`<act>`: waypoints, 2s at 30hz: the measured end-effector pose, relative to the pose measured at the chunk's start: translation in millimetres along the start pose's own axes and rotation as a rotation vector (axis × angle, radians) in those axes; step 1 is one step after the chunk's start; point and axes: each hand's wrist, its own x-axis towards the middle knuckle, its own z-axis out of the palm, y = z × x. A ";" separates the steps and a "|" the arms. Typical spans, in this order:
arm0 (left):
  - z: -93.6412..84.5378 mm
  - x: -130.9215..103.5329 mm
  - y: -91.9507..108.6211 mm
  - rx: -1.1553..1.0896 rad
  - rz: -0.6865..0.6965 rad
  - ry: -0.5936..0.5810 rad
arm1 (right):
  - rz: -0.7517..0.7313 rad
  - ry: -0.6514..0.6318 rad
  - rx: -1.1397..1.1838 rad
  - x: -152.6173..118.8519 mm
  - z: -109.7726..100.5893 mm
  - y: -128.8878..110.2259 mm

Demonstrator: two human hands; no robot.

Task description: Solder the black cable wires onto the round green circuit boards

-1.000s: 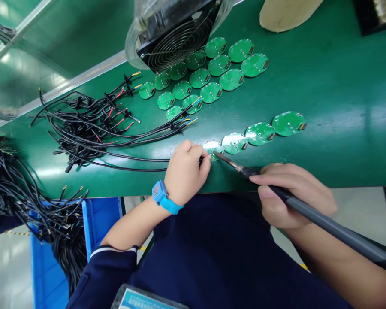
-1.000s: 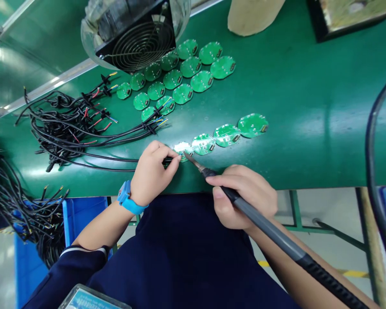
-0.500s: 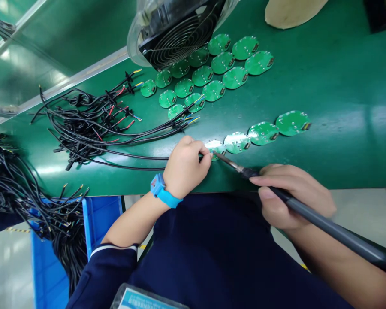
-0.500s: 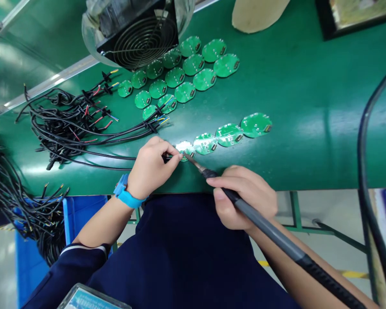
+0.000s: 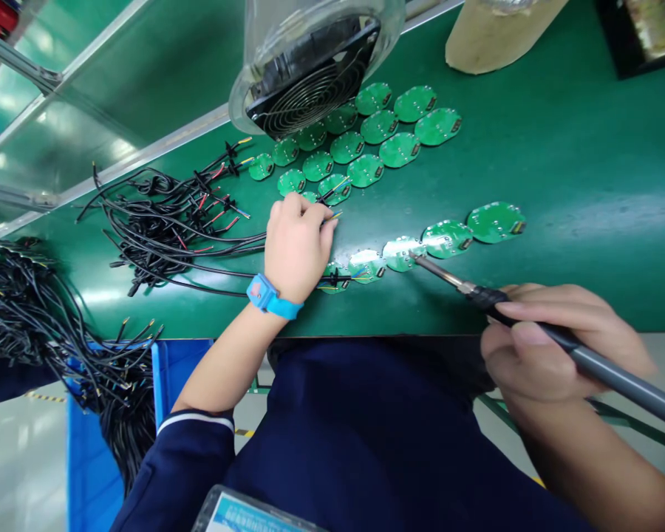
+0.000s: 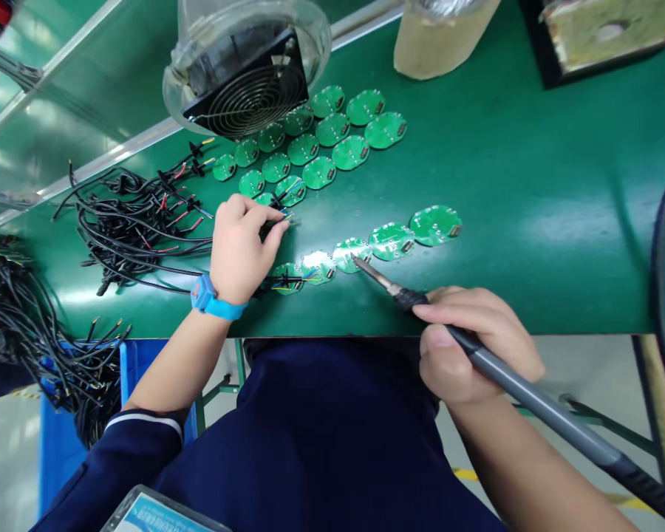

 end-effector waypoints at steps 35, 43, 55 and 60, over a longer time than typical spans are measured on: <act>16.4 -21.9 54.4 -0.226 0.124 -0.224 | 0.026 -0.237 -0.009 6.0 -16.9 -7.8; 18.3 -25.0 59.9 -0.149 0.095 -0.205 | 0.011 -0.231 -0.074 6.3 -15.3 -9.9; 19.6 -25.7 59.2 -0.137 0.081 -0.234 | -0.069 -0.301 -0.070 3.7 -14.8 -10.4; 19.1 -25.0 59.6 -0.137 0.078 -0.253 | -0.040 -0.215 -0.091 5.2 -15.9 -9.4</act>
